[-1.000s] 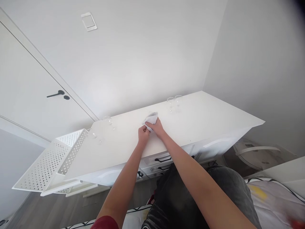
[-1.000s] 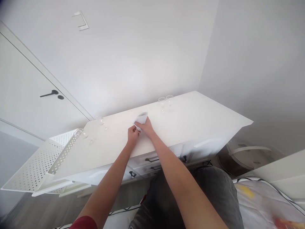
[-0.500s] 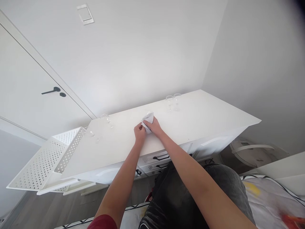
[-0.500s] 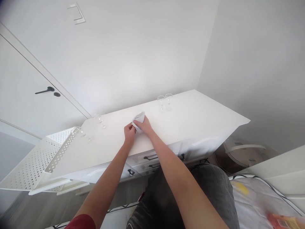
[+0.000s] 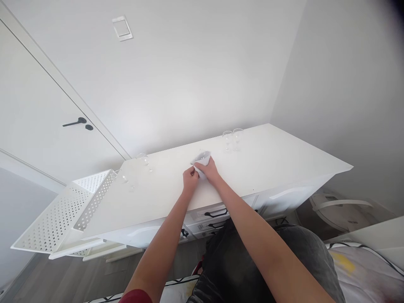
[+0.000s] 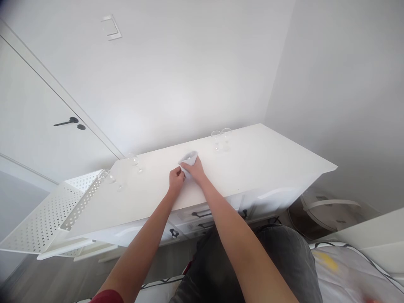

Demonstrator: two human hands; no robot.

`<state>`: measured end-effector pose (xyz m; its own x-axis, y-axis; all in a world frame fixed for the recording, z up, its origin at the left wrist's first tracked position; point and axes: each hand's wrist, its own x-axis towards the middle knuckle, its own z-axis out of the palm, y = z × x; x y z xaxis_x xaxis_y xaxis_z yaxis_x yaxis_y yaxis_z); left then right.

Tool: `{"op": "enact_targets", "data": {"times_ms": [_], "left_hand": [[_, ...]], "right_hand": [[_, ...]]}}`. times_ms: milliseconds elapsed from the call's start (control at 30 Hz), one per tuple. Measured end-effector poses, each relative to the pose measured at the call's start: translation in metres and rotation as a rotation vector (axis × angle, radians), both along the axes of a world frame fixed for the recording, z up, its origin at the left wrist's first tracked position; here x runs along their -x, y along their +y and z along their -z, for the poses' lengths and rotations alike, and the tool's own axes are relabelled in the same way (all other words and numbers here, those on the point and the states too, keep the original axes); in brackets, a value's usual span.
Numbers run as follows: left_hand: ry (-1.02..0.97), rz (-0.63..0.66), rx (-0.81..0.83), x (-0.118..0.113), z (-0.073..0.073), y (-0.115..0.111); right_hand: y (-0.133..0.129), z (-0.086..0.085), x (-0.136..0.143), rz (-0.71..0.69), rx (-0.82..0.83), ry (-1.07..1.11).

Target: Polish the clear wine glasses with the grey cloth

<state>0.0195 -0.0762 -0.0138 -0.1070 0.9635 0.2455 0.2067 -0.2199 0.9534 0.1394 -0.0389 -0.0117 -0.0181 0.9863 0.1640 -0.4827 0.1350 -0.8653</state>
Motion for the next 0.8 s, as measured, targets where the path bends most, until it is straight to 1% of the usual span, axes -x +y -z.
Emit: {"op": "enact_targets", "data": {"times_ms": [33,67,100,167,233,267,333,400,467,533,600,633,733,800], "left_hand": [[-0.021,-0.019,0.007,0.001,0.000,0.000],[-0.058,-0.012,0.035,0.001,0.000,0.000],[-0.103,0.022,0.076,0.001,-0.001,0.000],[-0.174,0.133,0.167,0.000,-0.005,-0.002],[-0.180,0.225,0.225,-0.001,-0.008,-0.005],[-0.163,0.253,0.237,-0.002,-0.009,-0.006],[-0.120,0.268,0.235,-0.003,-0.009,-0.007],[-0.065,0.230,0.184,-0.003,-0.007,-0.007],[0.034,0.150,0.074,-0.003,-0.005,-0.006],[0.147,0.039,-0.055,-0.002,-0.001,-0.004],[0.207,-0.056,-0.136,-0.001,0.002,-0.001],[0.209,-0.081,-0.144,-0.001,0.004,0.000],[0.174,-0.081,-0.088,-0.002,0.006,0.003],[0.152,-0.071,-0.096,-0.005,0.005,0.003]], "right_hand": [[-0.001,0.000,0.002,0.024,-0.006,-0.051],[-0.001,0.000,0.003,0.031,-0.003,-0.064],[-0.001,-0.001,0.002,0.023,0.008,-0.032],[-0.001,-0.004,-0.005,-0.013,0.051,0.140],[0.001,-0.007,-0.014,-0.041,0.095,0.329],[0.001,-0.009,-0.018,-0.051,0.111,0.388],[0.001,-0.010,-0.023,-0.079,0.114,0.421],[0.000,-0.011,-0.022,-0.095,0.085,0.384],[-0.001,-0.010,-0.016,-0.085,0.049,0.290],[-0.003,-0.010,-0.009,-0.032,0.032,0.157],[-0.006,-0.009,-0.003,0.014,0.029,0.061],[-0.006,-0.008,0.000,0.002,0.024,0.039],[-0.007,-0.007,0.004,-0.136,-0.012,0.024],[-0.005,-0.006,0.005,-0.162,-0.043,0.039]]}}
